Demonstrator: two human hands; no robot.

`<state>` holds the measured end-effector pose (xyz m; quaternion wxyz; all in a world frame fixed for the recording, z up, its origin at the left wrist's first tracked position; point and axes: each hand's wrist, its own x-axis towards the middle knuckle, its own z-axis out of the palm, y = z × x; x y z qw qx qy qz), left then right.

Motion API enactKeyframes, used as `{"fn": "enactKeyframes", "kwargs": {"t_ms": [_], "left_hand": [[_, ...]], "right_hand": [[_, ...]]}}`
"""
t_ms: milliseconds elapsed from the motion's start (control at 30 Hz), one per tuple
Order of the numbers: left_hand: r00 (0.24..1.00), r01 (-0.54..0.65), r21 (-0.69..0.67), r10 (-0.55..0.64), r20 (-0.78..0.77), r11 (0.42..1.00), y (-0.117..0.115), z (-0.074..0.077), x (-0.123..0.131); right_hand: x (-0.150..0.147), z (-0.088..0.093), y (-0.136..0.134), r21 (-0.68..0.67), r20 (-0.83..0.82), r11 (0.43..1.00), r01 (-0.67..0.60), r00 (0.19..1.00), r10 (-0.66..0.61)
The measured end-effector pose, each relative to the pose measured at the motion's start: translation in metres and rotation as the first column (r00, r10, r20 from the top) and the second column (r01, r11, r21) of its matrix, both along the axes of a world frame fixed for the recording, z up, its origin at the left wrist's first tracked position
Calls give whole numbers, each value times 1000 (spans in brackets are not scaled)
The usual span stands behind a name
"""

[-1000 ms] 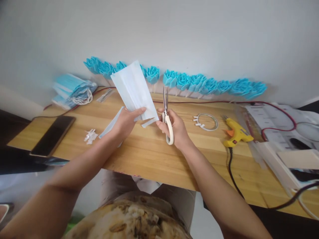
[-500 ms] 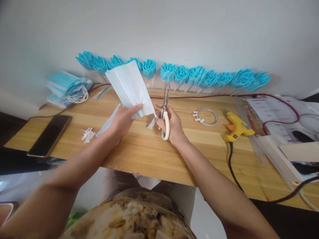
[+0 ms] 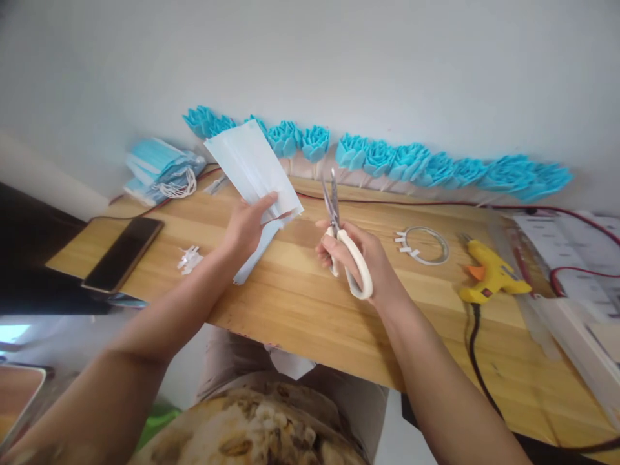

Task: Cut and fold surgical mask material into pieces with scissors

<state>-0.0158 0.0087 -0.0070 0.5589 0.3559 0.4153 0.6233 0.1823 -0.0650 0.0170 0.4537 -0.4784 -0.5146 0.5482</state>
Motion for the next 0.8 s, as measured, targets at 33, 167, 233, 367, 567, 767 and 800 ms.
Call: {"fn": "enactKeyframes", "kwargs": {"t_ms": [33, 167, 233, 367, 567, 767, 800], "left_hand": [[1000, -5, 2, 5, 5, 1000, 0, 1, -1], [1000, -10, 3, 10, 29, 1000, -2, 7, -1], [999, -19, 0, 18, 41, 1000, -3, 10, -1], [997, -24, 6, 24, 74, 1000, -4, 13, -1], [992, 64, 7, -65, 105, 998, -6, 13, 2], [979, 193, 26, -195, 58, 981, -11, 6, 7], [978, 203, 23, -204, 51, 979, -11, 5, 7]], "right_hand": [[0, 1, -1, -26, 22, 999, -37, 999, 37], [-3, -2, -2, -187, 97, 971, -149, 981, 169], [-4, -4, -1, -240, 107, 957, -162, 976, 192], [-4, -8, 1, -288, 92, 943, -165, 976, 199], [-3, -11, 3, -278, 47, 946, -166, 981, 186], [-4, -11, 2, -172, 53, 973, -153, 985, 164], [-3, -11, 2, -155, 52, 976, -152, 985, 162]]}}
